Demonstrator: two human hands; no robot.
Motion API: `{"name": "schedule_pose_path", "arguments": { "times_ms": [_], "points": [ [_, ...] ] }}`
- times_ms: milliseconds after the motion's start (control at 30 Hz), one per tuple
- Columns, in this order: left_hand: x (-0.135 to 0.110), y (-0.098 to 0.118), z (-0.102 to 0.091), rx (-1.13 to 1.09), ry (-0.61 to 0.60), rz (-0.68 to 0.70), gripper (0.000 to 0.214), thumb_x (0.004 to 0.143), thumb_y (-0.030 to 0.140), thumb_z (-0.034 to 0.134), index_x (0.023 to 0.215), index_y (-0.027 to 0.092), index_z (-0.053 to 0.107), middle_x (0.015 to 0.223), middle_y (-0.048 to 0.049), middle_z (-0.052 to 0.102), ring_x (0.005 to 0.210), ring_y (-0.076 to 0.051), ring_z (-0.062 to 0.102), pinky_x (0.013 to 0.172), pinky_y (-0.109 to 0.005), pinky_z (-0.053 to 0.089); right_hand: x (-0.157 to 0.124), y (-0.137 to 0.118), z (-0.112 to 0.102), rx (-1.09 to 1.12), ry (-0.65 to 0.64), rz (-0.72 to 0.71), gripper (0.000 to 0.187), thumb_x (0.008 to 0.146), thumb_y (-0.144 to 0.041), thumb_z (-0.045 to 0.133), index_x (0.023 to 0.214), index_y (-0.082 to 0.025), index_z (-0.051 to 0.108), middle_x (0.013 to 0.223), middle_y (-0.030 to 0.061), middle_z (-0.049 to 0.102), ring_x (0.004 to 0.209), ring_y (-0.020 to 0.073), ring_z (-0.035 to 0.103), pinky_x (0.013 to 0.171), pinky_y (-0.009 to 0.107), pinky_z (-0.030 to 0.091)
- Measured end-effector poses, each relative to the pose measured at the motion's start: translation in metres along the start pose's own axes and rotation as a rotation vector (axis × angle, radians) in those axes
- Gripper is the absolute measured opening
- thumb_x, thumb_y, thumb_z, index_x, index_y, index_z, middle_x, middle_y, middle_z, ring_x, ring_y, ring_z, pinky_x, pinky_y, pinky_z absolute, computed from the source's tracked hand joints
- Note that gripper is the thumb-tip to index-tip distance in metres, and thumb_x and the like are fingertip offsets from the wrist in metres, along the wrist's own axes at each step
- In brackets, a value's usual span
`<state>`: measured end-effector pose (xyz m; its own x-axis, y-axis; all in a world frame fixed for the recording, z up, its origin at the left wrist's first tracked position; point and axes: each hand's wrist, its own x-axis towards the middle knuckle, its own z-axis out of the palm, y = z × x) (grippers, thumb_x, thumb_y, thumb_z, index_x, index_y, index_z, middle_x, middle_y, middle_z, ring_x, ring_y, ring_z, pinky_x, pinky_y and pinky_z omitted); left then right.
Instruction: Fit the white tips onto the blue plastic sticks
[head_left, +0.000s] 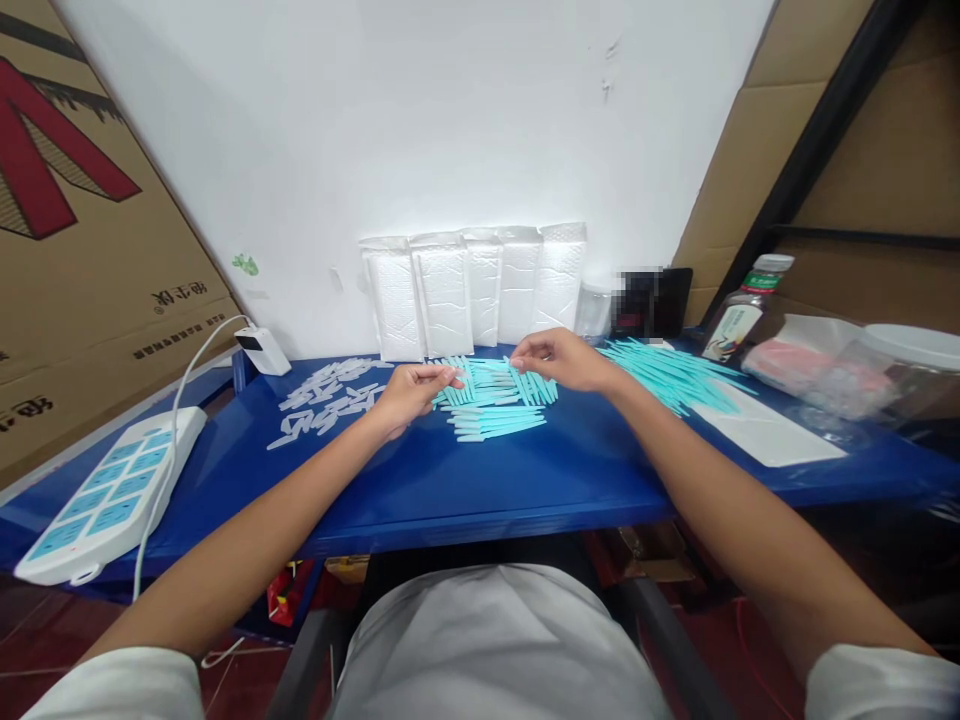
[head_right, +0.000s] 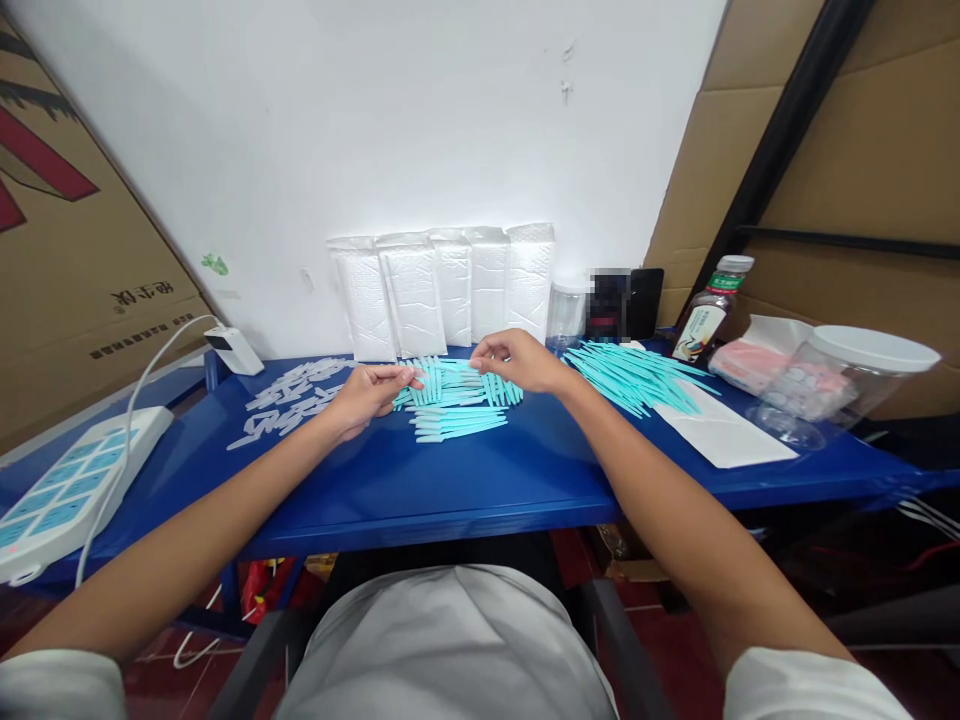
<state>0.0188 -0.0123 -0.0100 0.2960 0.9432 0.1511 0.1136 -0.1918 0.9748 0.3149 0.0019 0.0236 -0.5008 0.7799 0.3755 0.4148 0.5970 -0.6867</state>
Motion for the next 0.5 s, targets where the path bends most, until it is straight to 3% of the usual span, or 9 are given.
{"name": "schedule_pose_path", "arguments": {
  "times_ms": [233,500],
  "points": [
    [-0.0016,0.0,0.0018,-0.002,0.022,-0.011,0.06,0.076,0.064,0.081,0.106,0.012,0.082,0.101,-0.015,0.074,0.049,-0.002,0.023,0.044,-0.024,0.014,0.0011,0.0003,0.0065,-0.063,0.02,-0.045,0.041,0.09,-0.056,0.068,0.094,-0.017,0.079,0.082,0.0058,0.075,0.071,0.0164,0.058,0.07,0.03,0.044],
    [-0.0012,-0.0013,0.003,-0.026,0.026,-0.001,0.05,0.077,0.062,0.081,0.079,0.012,0.078,0.088,-0.008,0.067,0.051,-0.003,0.024,0.045,-0.023,0.016,0.0,-0.0042,0.0099,-0.047,0.001,-0.036,0.045,0.089,-0.059,0.068,0.096,-0.016,0.079,0.085,0.0074,0.076,0.074,0.0181,0.062,0.071,0.03,0.047]
  ]
}}
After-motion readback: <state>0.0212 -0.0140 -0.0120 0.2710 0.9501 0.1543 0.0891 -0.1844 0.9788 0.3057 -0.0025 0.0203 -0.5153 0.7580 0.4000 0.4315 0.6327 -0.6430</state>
